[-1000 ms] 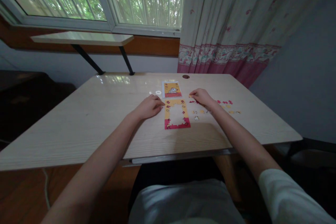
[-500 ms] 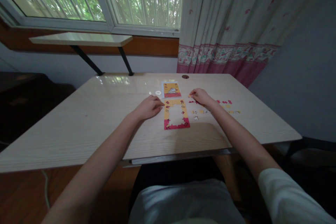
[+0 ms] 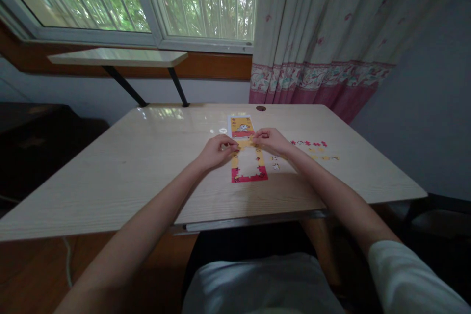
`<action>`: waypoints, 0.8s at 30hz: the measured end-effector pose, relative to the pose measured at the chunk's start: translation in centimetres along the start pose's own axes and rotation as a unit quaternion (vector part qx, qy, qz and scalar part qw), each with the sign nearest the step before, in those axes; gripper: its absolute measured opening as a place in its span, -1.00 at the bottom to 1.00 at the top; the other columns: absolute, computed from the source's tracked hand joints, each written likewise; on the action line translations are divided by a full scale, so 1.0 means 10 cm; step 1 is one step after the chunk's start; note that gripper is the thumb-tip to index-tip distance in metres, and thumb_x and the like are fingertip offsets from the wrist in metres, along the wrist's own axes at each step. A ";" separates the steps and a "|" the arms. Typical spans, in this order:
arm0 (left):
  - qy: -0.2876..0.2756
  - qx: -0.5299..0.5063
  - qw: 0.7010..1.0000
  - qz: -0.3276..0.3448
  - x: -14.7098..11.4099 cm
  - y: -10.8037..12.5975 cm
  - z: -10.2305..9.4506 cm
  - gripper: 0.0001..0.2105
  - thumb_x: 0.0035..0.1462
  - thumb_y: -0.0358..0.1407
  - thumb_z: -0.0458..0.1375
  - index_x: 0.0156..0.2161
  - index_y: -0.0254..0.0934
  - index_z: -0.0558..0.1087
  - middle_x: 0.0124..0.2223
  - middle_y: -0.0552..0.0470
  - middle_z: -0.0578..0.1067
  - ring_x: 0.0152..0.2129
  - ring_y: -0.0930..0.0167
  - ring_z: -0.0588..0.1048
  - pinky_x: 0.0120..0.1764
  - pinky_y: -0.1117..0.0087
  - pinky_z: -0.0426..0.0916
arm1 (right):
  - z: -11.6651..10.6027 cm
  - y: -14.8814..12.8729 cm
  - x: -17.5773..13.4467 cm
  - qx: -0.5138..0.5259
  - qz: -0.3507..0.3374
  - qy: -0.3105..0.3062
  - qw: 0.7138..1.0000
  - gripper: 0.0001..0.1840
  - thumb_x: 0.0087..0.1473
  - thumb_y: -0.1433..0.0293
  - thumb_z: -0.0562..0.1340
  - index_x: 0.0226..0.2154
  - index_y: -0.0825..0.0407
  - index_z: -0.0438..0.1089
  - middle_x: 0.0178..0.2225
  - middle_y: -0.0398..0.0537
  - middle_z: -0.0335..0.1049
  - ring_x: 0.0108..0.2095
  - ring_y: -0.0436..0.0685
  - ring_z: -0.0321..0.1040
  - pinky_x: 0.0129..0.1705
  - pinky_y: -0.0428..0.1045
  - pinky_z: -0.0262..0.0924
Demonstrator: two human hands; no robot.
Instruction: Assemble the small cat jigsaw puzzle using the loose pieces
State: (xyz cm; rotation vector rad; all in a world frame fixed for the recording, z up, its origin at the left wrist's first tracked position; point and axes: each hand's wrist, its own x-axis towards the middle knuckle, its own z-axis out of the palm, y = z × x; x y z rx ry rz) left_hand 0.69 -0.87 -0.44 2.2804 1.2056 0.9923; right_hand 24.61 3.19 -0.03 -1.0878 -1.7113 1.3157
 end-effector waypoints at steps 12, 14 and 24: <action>0.084 -0.162 0.979 -0.091 0.05 0.03 0.14 -0.71 0.01 -0.07 0.25 -0.45 -0.30 0.53 -0.44 0.01 0.55 -0.52 0.42 0.41 -0.42 0.41 0.27 | 0.35 -0.15 -0.20 -0.183 -0.137 0.045 0.973 -0.78 0.00 0.30 0.35 -0.24 0.00 0.47 -0.28 -0.05 0.50 -0.27 0.08 0.39 -0.21 0.00 0.27; 0.082 -0.177 0.976 -0.097 0.05 0.01 0.16 -0.71 0.00 -0.07 0.25 -0.45 -0.31 0.53 -0.44 0.00 0.55 -0.52 0.42 0.42 -0.41 0.40 0.28 | 0.33 -0.19 -0.23 -0.272 -0.207 0.052 0.938 -0.82 0.06 0.30 0.33 -0.23 -0.03 0.49 -0.21 -0.01 0.50 -0.15 0.13 0.38 -0.07 0.05 0.24; 0.048 0.017 0.998 -0.037 0.04 -0.17 -0.01 -0.78 0.14 -0.21 0.16 -0.23 -0.29 0.58 -0.26 -0.08 0.56 -0.32 0.34 0.47 -0.21 0.32 0.35 | 0.17 -0.06 -0.22 -0.398 -0.284 0.093 0.867 -0.82 0.14 0.28 0.30 -0.20 -0.04 0.53 -0.26 0.00 0.49 -0.19 0.16 0.35 -0.09 0.06 0.16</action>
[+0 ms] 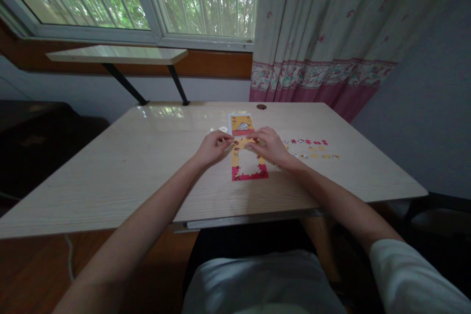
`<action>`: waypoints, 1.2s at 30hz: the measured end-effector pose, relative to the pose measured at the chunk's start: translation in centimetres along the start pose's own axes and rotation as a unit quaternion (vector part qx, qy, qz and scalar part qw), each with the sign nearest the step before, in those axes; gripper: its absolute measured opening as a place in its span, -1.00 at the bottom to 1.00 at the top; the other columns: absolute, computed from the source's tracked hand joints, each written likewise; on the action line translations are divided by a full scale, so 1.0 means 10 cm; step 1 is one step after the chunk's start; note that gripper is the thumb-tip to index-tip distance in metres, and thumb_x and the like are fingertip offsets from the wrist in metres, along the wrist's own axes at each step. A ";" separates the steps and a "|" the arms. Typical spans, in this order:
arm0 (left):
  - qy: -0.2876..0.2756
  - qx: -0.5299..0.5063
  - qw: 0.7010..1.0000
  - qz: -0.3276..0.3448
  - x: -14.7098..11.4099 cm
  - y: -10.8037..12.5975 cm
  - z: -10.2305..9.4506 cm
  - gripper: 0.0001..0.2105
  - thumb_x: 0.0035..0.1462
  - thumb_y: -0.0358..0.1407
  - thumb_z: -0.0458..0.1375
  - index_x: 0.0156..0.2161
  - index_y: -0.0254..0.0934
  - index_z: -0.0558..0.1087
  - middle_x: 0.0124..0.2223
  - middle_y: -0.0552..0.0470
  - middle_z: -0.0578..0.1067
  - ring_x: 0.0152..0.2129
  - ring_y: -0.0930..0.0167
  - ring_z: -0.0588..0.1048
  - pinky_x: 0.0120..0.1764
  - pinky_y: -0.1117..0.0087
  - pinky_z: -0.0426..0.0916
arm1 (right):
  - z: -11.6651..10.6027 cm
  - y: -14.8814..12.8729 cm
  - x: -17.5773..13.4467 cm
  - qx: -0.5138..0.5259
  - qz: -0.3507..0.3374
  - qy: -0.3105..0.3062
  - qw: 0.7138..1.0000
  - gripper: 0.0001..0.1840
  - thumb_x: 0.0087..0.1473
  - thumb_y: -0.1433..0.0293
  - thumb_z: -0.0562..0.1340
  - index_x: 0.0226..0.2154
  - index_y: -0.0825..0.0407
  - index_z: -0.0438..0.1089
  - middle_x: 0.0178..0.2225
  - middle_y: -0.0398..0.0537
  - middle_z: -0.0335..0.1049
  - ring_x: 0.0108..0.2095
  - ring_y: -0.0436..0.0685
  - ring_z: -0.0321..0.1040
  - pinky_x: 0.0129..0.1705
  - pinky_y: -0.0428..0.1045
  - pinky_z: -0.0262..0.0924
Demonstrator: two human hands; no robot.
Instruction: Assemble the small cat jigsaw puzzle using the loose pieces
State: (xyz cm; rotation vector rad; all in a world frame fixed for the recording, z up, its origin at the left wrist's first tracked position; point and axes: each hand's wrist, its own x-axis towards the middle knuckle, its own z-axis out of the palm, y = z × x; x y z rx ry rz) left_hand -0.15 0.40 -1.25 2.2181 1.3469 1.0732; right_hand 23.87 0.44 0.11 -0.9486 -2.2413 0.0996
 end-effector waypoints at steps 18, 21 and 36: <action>-0.084 0.135 0.984 0.078 0.00 -0.19 0.02 -0.78 0.16 -0.28 0.13 -0.22 -0.26 0.63 -0.26 -0.10 0.56 -0.29 0.28 0.47 -0.12 0.22 0.35 | 0.23 0.02 0.00 0.002 0.047 -0.122 0.991 -0.80 0.08 0.28 0.34 -0.26 0.04 0.58 -0.21 0.03 0.53 -0.14 0.17 0.40 -0.03 0.07 0.18; -0.083 0.138 0.984 0.079 -0.01 -0.20 0.02 -0.77 0.17 -0.27 0.13 -0.21 -0.27 0.63 -0.26 -0.12 0.55 -0.30 0.26 0.47 -0.13 0.21 0.35 | 0.24 0.01 0.00 -0.005 0.050 -0.122 0.991 -0.79 0.08 0.27 0.34 -0.26 0.04 0.58 -0.21 0.03 0.53 -0.14 0.18 0.39 -0.03 0.07 0.18; -0.088 0.139 0.983 0.085 -0.01 -0.21 0.03 -0.78 0.17 -0.29 0.13 -0.23 -0.27 0.62 -0.26 -0.11 0.55 -0.30 0.28 0.48 -0.13 0.23 0.34 | 0.26 -0.02 0.00 -0.032 0.008 -0.128 0.991 -0.80 0.15 0.34 0.28 -0.18 0.00 0.56 -0.18 0.03 0.49 -0.10 0.18 0.33 -0.03 0.07 0.13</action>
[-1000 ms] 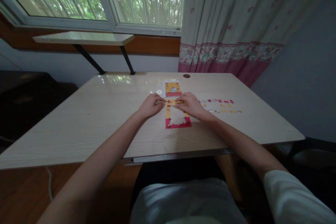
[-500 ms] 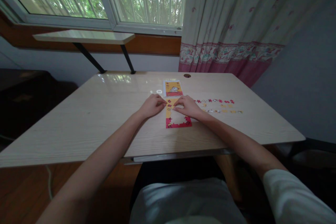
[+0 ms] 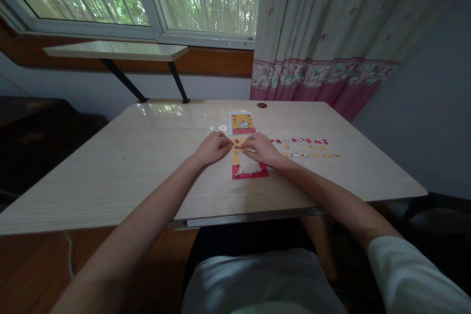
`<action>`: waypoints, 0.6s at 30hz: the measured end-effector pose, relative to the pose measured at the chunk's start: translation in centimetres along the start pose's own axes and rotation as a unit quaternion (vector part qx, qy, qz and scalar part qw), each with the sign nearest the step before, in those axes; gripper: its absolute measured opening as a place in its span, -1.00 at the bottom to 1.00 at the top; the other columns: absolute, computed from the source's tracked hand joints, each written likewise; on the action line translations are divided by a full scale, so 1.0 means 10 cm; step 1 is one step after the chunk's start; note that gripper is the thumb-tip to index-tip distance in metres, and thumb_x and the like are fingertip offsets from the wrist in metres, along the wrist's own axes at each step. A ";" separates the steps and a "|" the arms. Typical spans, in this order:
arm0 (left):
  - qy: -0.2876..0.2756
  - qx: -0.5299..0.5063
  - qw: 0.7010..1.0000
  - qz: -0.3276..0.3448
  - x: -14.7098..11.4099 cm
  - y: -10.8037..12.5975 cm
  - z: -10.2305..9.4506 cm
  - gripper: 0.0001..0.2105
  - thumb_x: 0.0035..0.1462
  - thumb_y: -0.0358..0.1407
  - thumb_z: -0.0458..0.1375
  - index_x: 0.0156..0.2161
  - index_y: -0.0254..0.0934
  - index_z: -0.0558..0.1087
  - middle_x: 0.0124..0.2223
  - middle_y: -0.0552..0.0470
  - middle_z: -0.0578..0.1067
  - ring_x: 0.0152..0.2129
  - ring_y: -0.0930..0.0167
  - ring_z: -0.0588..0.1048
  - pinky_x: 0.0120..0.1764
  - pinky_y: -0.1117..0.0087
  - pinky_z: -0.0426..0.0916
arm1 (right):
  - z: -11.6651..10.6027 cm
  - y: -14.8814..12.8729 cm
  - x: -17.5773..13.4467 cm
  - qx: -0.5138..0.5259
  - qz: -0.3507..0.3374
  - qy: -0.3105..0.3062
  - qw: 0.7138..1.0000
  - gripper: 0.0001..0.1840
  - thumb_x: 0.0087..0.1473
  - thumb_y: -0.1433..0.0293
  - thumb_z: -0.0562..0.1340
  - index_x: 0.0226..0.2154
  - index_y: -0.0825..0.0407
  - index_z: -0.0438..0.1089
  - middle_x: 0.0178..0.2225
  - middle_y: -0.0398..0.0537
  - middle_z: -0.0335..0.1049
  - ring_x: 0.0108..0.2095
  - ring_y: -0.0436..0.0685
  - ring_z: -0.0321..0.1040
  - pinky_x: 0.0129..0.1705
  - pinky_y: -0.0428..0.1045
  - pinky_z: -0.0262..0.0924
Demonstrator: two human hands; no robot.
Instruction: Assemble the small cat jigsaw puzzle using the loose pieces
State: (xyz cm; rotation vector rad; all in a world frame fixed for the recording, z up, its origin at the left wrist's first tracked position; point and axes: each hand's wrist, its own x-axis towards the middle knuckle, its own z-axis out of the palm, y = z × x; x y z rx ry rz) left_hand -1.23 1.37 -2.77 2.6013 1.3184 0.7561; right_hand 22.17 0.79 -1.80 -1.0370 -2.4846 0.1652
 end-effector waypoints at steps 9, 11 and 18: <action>-0.013 0.035 0.999 0.002 0.00 0.04 -0.03 -0.76 0.16 -0.21 0.16 -0.19 -0.28 0.61 -0.26 -0.12 0.53 -0.29 0.26 0.47 -0.14 0.20 0.34 | -0.02 -0.02 0.00 -0.057 -0.014 -0.019 0.998 -0.79 0.21 0.35 0.22 -0.21 0.04 0.57 -0.20 0.05 0.49 -0.11 0.18 0.29 -0.07 0.06 0.08; -0.018 0.040 0.999 0.003 0.00 0.04 -0.03 -0.77 0.17 -0.20 0.16 -0.19 -0.27 0.60 -0.25 -0.11 0.53 -0.28 0.27 0.47 -0.13 0.20 0.34 | -0.05 -0.06 0.00 -0.077 -0.022 -0.026 0.996 -0.77 0.23 0.34 0.19 -0.21 0.05 0.57 -0.20 0.07 0.49 -0.11 0.20 0.28 -0.09 0.06 0.08; -0.016 0.041 0.999 -0.001 0.00 0.04 -0.03 -0.78 0.16 -0.20 0.18 -0.20 -0.25 0.60 -0.24 -0.10 0.53 -0.27 0.27 0.46 -0.10 0.20 0.32 | -0.17 -0.18 0.03 -0.120 -0.047 -0.059 0.990 -0.72 0.27 0.37 0.13 -0.21 0.03 0.57 -0.19 0.08 0.50 -0.12 0.21 0.27 -0.10 0.06 0.07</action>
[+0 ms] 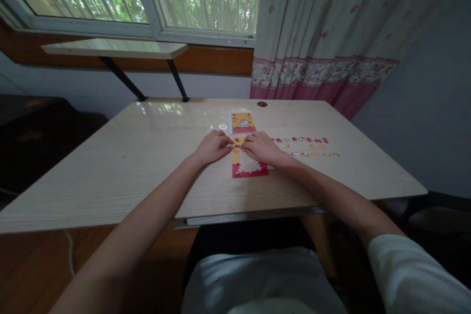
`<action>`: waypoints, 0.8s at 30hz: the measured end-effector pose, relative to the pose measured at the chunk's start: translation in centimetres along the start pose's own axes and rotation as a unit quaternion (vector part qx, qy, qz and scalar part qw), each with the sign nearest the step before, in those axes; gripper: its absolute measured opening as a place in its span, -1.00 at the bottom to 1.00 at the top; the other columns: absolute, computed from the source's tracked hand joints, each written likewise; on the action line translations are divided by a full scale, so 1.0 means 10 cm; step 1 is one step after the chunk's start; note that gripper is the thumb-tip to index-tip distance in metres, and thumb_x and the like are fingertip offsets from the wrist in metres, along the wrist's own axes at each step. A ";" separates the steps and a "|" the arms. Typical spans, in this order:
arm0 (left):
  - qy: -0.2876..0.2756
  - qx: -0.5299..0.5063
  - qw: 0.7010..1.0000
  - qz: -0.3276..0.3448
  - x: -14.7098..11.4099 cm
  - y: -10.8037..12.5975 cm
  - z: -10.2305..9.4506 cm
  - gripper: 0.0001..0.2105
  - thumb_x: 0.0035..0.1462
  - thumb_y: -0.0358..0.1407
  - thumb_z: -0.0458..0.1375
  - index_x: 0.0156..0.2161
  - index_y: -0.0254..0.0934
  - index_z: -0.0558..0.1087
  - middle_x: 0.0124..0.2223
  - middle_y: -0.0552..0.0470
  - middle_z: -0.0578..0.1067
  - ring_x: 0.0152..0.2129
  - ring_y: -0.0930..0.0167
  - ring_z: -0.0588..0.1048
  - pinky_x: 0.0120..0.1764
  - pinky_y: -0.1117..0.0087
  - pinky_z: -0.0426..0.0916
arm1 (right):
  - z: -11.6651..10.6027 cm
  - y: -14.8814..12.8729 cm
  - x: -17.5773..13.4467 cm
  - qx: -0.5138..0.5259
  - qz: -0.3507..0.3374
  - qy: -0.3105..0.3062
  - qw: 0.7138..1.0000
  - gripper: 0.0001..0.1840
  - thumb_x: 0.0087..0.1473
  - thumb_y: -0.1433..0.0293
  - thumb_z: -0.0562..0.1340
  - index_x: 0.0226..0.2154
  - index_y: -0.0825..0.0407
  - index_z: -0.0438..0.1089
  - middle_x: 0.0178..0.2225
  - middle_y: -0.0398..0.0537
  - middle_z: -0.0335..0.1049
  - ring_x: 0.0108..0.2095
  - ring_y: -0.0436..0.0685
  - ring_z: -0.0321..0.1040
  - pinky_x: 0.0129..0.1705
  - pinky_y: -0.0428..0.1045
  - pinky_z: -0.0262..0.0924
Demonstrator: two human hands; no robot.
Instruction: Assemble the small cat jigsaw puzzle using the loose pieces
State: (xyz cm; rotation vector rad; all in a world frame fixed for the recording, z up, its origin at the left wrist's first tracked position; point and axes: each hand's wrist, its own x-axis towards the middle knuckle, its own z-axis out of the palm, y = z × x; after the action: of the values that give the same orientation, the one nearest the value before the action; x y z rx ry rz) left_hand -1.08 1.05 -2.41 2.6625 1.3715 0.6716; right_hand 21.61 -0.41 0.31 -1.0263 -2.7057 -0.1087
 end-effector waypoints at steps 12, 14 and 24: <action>-0.003 0.005 1.000 0.007 -0.02 0.06 -0.05 -0.76 0.18 -0.24 0.13 -0.17 -0.29 0.60 -0.22 -0.15 0.51 -0.27 0.24 0.43 -0.12 0.17 0.32 | 0.05 0.37 -0.13 0.110 0.012 0.002 0.994 -0.70 0.23 0.43 0.15 -0.05 -0.04 0.53 -0.21 0.03 0.40 -0.15 0.15 0.25 -0.06 0.04 0.08; -0.001 -0.010 1.000 0.030 -0.02 0.10 -0.06 -0.76 0.18 -0.32 0.10 -0.16 -0.29 0.60 -0.21 -0.14 0.50 -0.25 0.24 0.42 -0.10 0.17 0.32 | 0.01 0.45 -0.18 0.106 0.033 0.010 0.994 -0.71 0.23 0.40 0.16 -0.05 -0.01 0.53 -0.20 0.05 0.40 -0.15 0.16 0.24 -0.05 0.05 0.08; -0.040 -0.026 0.996 0.079 -0.01 0.15 -0.05 -0.61 0.06 -0.52 0.02 -0.10 -0.20 0.60 -0.12 -0.13 0.47 -0.19 0.26 0.41 -0.06 0.16 0.32 | -0.03 0.55 -0.23 0.059 0.070 -0.040 0.995 -0.67 0.19 0.32 0.22 -0.02 0.05 0.51 -0.15 0.10 0.43 -0.11 0.21 0.26 -0.03 0.07 0.08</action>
State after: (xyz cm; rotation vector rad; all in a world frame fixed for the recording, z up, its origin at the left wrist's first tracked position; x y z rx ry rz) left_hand -0.16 0.05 -1.63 2.7452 1.1177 0.5990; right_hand 26.99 2.20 -0.10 -1.2042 -2.6621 0.1186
